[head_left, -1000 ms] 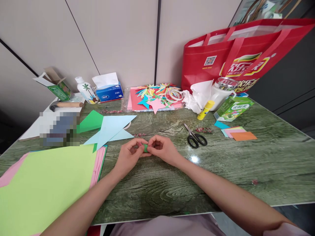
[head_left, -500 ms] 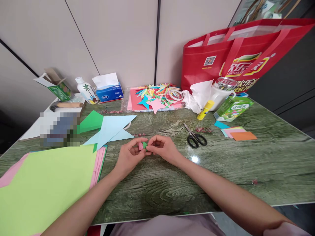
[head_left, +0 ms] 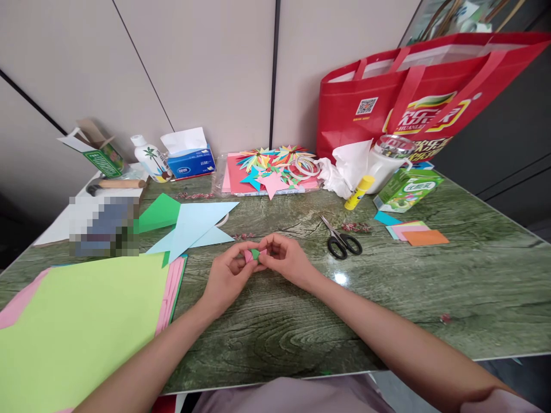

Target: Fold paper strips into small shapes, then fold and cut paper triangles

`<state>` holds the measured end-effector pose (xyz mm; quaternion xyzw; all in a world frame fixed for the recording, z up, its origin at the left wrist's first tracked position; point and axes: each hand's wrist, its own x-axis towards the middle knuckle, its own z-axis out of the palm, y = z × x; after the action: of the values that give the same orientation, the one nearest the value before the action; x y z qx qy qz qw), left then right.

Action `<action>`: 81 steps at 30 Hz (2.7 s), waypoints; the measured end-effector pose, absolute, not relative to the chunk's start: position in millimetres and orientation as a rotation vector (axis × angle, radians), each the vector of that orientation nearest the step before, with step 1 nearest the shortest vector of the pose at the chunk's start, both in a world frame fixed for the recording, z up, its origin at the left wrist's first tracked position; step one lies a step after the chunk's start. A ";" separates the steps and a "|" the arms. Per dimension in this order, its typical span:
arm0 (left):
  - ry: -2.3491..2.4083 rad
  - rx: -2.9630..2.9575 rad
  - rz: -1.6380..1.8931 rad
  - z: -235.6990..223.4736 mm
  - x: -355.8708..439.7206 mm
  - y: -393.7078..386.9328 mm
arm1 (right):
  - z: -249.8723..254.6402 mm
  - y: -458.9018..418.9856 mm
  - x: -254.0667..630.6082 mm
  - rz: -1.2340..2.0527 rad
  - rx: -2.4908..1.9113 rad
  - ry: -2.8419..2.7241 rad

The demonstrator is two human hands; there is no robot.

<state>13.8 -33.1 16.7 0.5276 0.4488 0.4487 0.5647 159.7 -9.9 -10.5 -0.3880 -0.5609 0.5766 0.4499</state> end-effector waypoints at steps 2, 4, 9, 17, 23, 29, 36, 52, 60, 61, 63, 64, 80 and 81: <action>1.071 1.255 1.054 16.9 13.8 -33.3 | -9.6 -10.0 159.9 1.431 -0.966 -1.386; 1.086 1.259 1.067 17.0 13.8 -33.4 | -8.0 -10.2 160.3 1.440 -0.975 -1.386; 1.094 1.250 1.068 15.9 12.7 -32.6 | -4.5 -10.6 160.8 1.487 -0.959 -1.376; 1.036 1.274 1.096 12.6 13.3 -33.0 | -6.2 -11.0 159.8 1.524 -0.945 -1.357; 1.031 1.218 1.056 14.2 10.9 -32.0 | -6.2 -10.2 161.0 1.562 -0.886 -1.304; 1.013 1.189 1.068 13.9 11.0 -31.9 | -6.5 -10.6 161.5 1.551 -0.865 -1.278; 1.012 1.205 1.067 15.8 12.7 -32.3 | -8.6 -10.2 161.6 1.569 -0.828 -1.255; 1.106 1.275 1.109 14.1 11.2 -33.1 | -5.7 -11.3 161.0 1.425 -0.901 -1.342; 1.106 1.279 1.102 13.4 12.6 -35.6 | -7.9 -10.0 162.4 1.434 -0.880 -1.369; 1.102 1.276 1.100 13.5 12.6 -35.6 | -8.1 -9.7 162.7 1.441 -0.880 -1.368; 1.102 1.270 1.096 13.9 12.5 -35.3 | -8.3 -9.1 163.4 1.460 -0.878 -1.365; 1.103 1.268 1.094 14.1 12.3 -35.0 | -8.3 -8.8 163.6 1.470 -0.876 -1.362; 1.046 1.215 1.048 17.5 11.4 -32.6 | -7.7 -7.3 165.8 1.557 -0.824 -1.333; 1.040 1.211 1.045 18.0 11.5 -32.8 | -7.7 -7.2 166.2 1.572 -0.823 -1.329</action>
<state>11.5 -32.8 18.0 0.5177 0.4447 0.4470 0.5783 166.2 -7.2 -7.7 -0.3322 -0.5367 0.6348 0.4458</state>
